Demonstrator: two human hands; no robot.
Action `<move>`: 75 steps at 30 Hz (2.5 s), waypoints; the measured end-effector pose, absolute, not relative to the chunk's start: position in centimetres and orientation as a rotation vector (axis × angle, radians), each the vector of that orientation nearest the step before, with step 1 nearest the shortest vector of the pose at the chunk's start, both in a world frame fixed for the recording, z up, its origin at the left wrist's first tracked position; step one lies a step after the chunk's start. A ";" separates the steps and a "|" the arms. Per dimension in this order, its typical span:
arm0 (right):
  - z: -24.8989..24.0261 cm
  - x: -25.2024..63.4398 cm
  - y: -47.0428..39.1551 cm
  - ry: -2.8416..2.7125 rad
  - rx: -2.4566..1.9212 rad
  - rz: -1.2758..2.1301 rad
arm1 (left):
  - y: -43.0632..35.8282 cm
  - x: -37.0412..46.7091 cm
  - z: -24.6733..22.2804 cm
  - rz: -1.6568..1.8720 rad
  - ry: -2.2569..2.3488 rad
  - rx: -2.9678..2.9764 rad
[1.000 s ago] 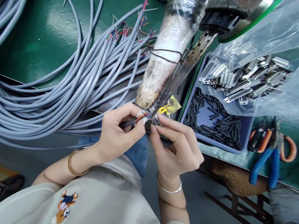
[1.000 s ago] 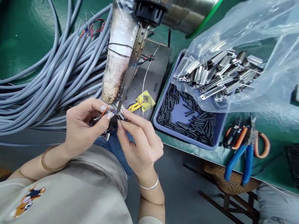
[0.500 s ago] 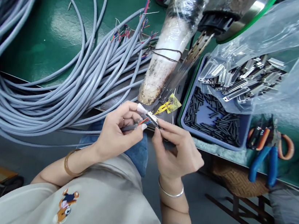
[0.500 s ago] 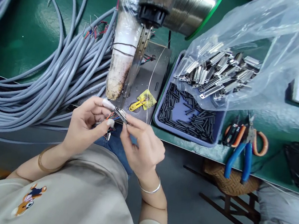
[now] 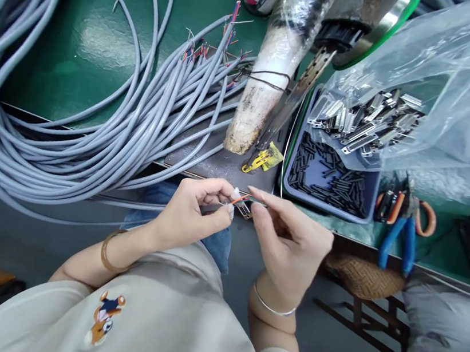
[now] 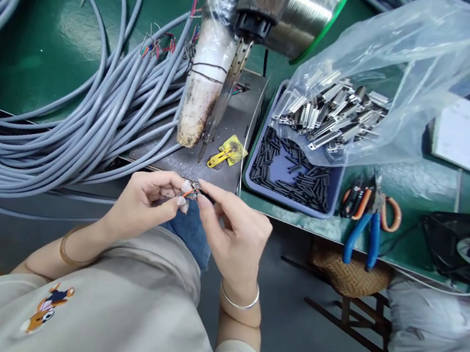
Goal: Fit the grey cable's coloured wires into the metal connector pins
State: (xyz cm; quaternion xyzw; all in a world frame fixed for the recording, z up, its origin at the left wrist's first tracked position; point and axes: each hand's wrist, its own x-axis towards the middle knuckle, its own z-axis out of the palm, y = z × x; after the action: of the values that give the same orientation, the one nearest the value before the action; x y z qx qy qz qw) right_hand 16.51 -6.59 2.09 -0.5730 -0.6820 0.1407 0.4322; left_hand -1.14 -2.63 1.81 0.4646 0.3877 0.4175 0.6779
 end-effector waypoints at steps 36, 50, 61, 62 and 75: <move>1.1 17.0 -6.3 -1.729 -1.392 0.262 | -2.9 -2.0 0.4 0.885 0.810 0.897; 1.6 16.2 -5.5 -1.601 -1.426 0.653 | -3.1 -1.7 0.2 0.895 0.818 0.970; 1.5 16.1 -5.5 -1.602 -1.415 0.703 | -2.9 -1.7 0.4 0.892 0.820 0.927; 1.5 16.1 -5.5 -1.606 -1.415 0.698 | -2.8 -1.7 0.5 0.878 0.819 0.906; 1.5 16.0 -5.5 -1.595 -1.348 0.734 | -2.6 -2.2 0.5 0.804 0.754 0.814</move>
State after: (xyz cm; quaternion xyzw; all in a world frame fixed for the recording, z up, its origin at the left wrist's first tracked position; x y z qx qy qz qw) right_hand 15.99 -5.48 1.53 -0.5445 -0.6444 0.2964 0.4477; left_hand -2.22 -2.55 0.53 0.3758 0.3484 0.3714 0.7742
